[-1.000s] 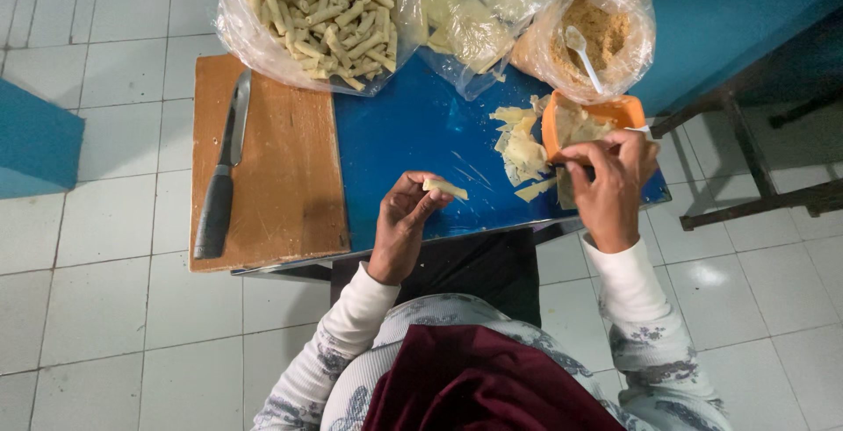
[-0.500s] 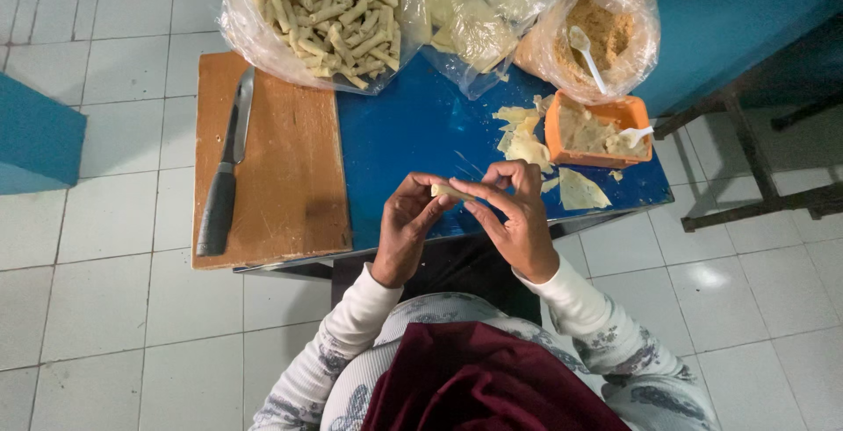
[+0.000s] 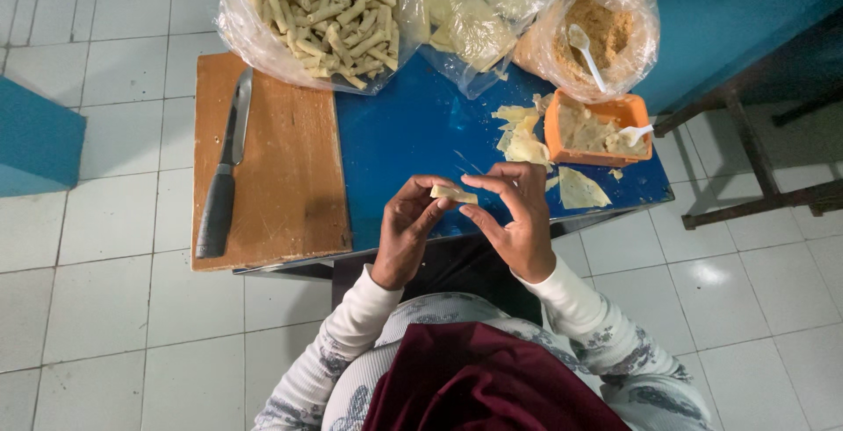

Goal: The person folds triangular dough wrappers in half and stacks the folded pieces on a blue work table. They occasionally spoon filling from an orange container and press or arrange the folded wrappers, working through the pile one piece at a time.

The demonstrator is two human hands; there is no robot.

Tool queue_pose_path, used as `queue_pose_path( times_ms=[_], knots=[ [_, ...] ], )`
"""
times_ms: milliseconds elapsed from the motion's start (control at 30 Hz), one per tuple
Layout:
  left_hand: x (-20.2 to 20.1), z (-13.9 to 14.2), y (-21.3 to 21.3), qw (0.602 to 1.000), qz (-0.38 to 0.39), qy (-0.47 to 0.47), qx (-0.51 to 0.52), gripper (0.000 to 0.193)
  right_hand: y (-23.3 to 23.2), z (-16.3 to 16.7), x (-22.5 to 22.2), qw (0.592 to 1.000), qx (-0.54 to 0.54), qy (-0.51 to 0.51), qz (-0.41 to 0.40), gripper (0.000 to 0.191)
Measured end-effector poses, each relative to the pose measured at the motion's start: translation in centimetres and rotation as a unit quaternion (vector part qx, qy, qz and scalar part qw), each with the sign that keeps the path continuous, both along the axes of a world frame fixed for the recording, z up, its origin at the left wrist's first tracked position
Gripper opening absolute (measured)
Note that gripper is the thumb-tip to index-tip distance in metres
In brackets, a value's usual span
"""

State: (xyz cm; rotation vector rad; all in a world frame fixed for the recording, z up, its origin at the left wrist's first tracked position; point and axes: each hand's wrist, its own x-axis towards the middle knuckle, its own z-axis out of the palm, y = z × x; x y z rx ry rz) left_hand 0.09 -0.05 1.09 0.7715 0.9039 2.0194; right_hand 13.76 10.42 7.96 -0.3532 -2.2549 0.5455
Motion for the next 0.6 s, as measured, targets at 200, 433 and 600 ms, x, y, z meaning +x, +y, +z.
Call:
queue_pose_path(
  times_ms=[200,433,600],
  knots=[
    [0.1,-0.3,0.1,1.0,0.002,0.004,-0.006,0.019,-0.2,-0.5,-0.5,0.995,0.1,0.012,-0.023,0.031],
    [0.0,-0.5,-0.1,1.0,-0.004,-0.009,0.002,0.018,0.0,0.0,-0.3,0.999,-0.011,0.038,0.022,0.036],
    [0.0,-0.5,0.1,1.0,-0.004,-0.019,0.007,0.021,0.3,0.6,-0.8,0.996,-0.038,0.003,0.077,0.042]
  ],
)
